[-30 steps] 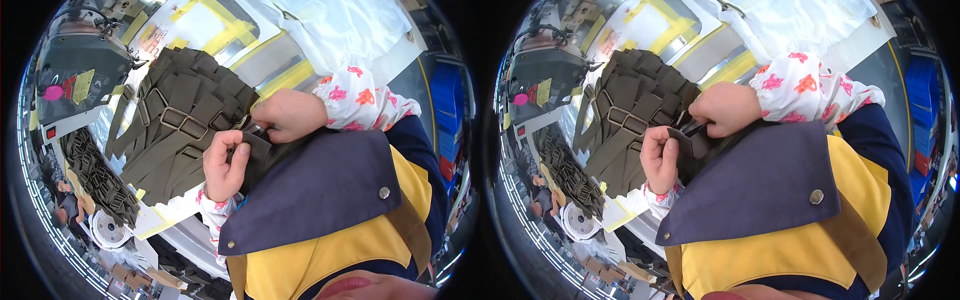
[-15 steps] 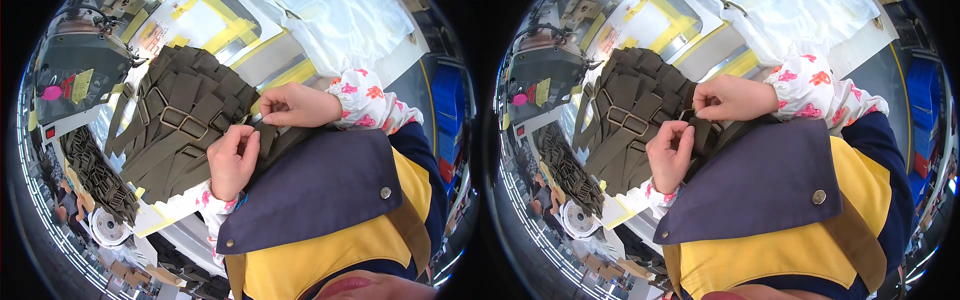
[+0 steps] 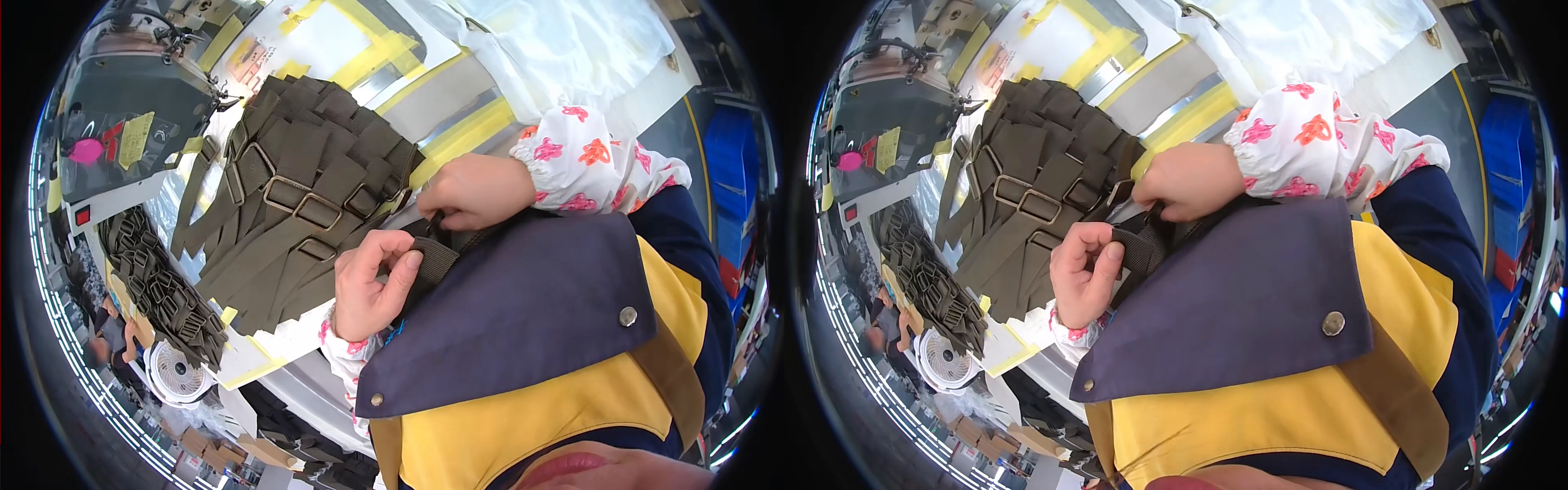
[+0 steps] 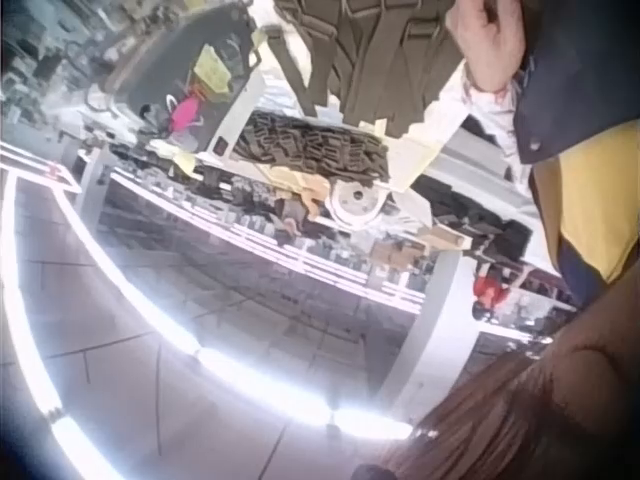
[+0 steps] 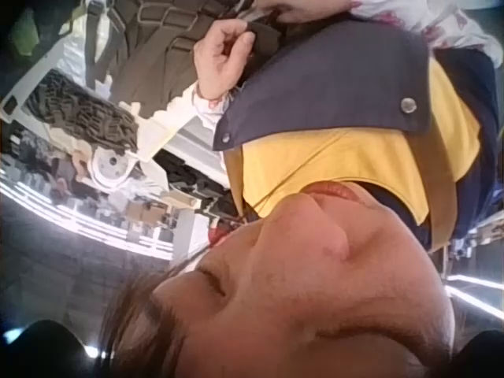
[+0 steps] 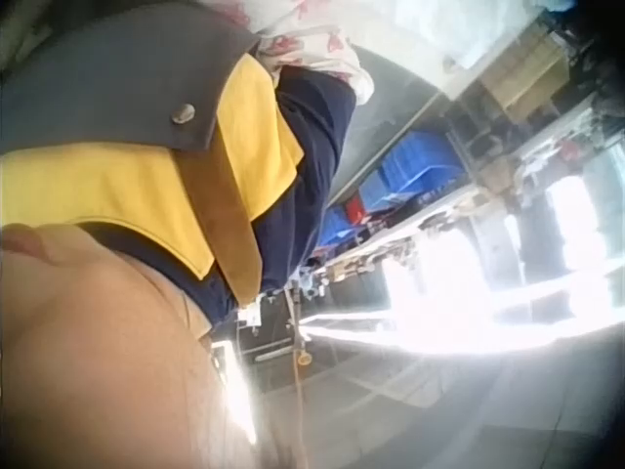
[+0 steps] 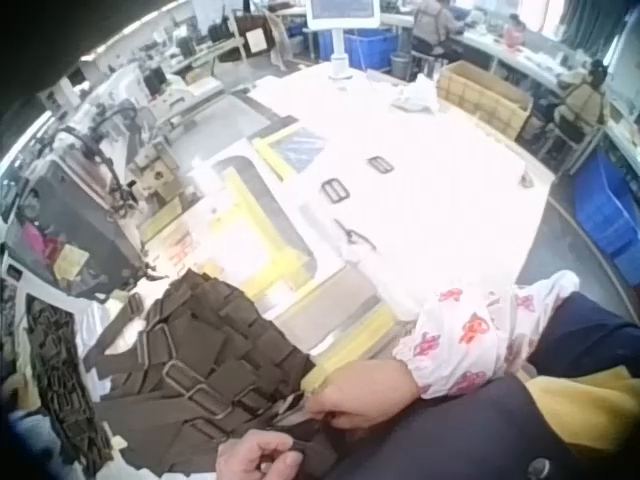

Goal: Attaching metal slide buckles to green webbing straps at a workbench.

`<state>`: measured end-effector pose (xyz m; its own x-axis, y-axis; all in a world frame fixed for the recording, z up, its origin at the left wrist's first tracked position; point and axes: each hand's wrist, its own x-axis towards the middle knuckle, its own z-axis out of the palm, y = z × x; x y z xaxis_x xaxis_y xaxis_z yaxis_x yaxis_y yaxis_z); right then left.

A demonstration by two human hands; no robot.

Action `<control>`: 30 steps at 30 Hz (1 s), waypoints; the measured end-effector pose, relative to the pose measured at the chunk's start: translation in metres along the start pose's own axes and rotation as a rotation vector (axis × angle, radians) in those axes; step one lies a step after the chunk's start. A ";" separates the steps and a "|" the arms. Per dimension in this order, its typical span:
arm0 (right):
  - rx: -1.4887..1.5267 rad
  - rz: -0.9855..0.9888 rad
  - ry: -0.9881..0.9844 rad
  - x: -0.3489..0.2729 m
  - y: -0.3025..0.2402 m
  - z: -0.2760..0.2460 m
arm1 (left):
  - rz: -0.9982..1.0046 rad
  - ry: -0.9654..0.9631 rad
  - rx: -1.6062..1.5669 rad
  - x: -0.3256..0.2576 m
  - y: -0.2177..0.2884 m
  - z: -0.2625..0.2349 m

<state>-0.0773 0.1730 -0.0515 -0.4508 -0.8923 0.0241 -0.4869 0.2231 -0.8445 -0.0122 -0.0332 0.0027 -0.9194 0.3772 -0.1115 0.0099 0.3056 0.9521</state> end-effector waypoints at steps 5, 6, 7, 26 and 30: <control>0.457 0.292 -0.073 -0.007 -0.013 -0.022 | -0.017 0.078 0.206 0.005 0.008 0.006; 0.615 0.385 -0.031 -0.008 -0.015 -0.022 | -0.010 0.122 0.231 0.007 0.006 0.009; 0.773 0.478 0.013 -0.009 -0.016 -0.022 | -0.001 0.166 0.255 0.009 0.004 0.011; 0.745 0.437 -0.025 -0.017 -0.028 -0.025 | -0.042 0.120 0.081 0.019 -0.003 0.021; 0.845 0.362 0.037 -0.021 -0.039 -0.036 | 0.136 0.023 -0.256 0.025 -0.004 0.023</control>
<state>-0.0757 0.1973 -0.0002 -0.4995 -0.8078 -0.3130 0.3909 0.1123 -0.9136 -0.0261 -0.0053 -0.0103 -0.9251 0.3788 0.0260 0.0371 0.0222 0.9991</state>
